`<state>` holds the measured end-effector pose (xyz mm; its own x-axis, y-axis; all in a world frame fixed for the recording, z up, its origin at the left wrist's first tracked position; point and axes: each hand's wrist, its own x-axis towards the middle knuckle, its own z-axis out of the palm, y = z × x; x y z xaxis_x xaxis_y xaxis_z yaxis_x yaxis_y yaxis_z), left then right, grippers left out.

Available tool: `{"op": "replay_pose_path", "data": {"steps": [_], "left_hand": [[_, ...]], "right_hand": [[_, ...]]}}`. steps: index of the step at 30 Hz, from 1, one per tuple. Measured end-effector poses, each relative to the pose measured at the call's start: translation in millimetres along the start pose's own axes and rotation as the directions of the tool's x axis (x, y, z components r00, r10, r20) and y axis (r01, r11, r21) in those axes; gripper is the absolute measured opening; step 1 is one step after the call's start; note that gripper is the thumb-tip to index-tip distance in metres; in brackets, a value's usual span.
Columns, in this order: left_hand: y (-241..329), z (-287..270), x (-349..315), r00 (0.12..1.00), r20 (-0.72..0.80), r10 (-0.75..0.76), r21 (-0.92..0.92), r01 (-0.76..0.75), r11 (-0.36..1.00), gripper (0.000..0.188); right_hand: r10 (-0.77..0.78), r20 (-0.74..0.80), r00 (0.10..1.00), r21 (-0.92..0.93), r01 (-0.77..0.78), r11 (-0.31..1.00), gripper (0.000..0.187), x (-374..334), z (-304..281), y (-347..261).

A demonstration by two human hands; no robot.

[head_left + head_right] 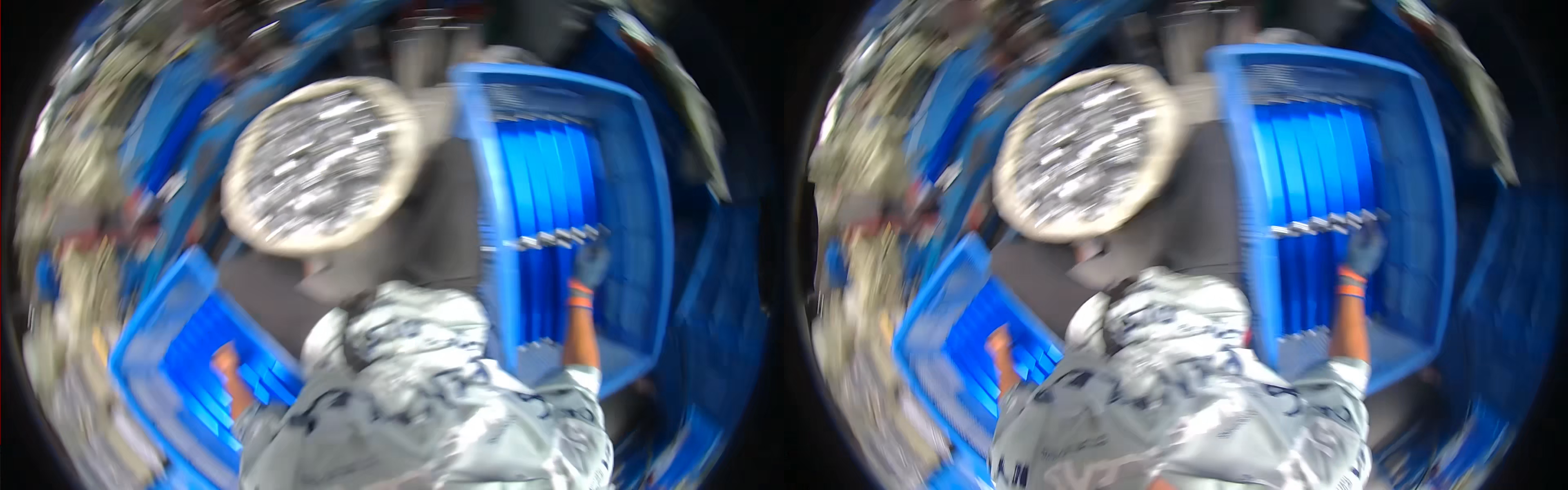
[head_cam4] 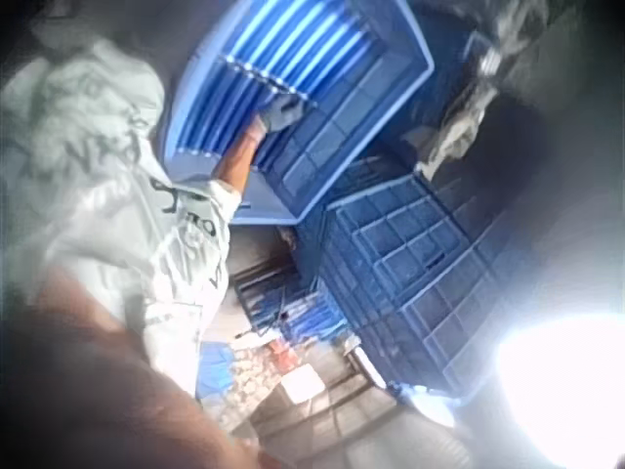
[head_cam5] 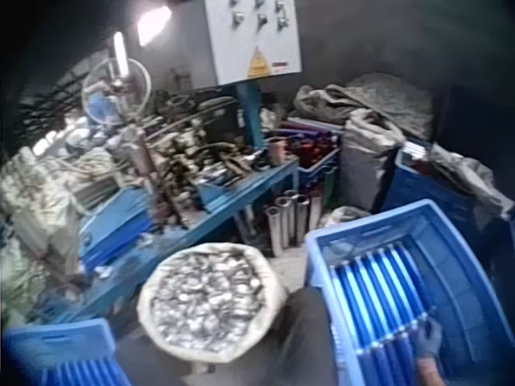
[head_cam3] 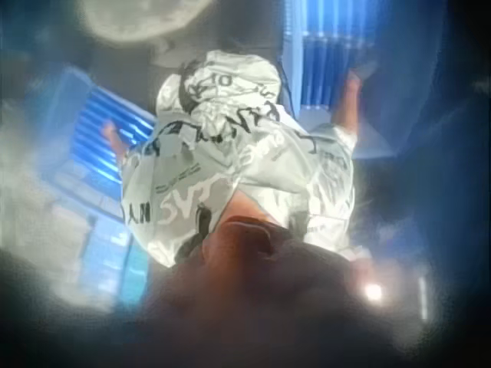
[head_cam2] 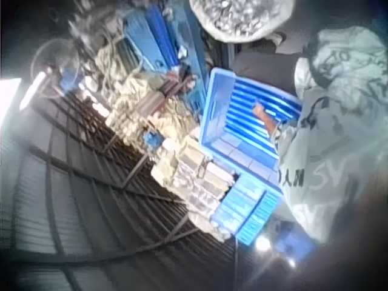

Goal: The recorder is assembling metal rings onto blue pipes and placing them into a blue plastic crate.

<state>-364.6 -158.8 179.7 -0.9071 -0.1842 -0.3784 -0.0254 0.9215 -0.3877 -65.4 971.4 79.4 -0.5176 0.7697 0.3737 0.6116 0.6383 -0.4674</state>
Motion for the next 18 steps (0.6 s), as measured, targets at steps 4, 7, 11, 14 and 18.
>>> {"op": "replay_pose_path", "data": {"steps": [4, 7, 11, 14, 18], "left_hand": [[-28.0, 130.3, -175.9, 0.712, 0.567, -0.414, -0.293, 0.645, 0.706, 0.045], [156.9, 182.2, -204.1, 0.461, 0.852, -0.249, -0.369, 0.865, 0.339, 0.088], [106.1, 249.9, -325.4, 0.455, 0.811, -0.368, -0.415, 0.890, 0.188, 0.084], [152.6, 274.9, -336.5, 0.507, 0.791, -0.342, -0.524, 0.851, 0.048, 0.072], [148.0, 262.4, -335.2, 0.373, 0.472, -0.799, -0.605, 0.796, 0.014, 0.065]], "right_hand": [[-0.177, 0.204, 0.963, 0.657, 0.000, 0.754, 0.039, 56.0, 67.5, -276.6], [-0.540, 0.232, 0.809, 0.677, 0.264, 0.687, 0.040, 105.2, 34.6, -405.0], [-0.853, 0.401, 0.335, 0.806, 0.313, 0.502, 0.057, -4.6, 122.1, -614.1], [-0.958, 0.274, 0.081, 0.736, 0.624, 0.263, 0.095, -39.0, 170.5, -661.2], [-0.820, 0.568, 0.066, 0.302, 0.910, 0.282, 0.074, -83.2, 206.4, -671.5]]}}
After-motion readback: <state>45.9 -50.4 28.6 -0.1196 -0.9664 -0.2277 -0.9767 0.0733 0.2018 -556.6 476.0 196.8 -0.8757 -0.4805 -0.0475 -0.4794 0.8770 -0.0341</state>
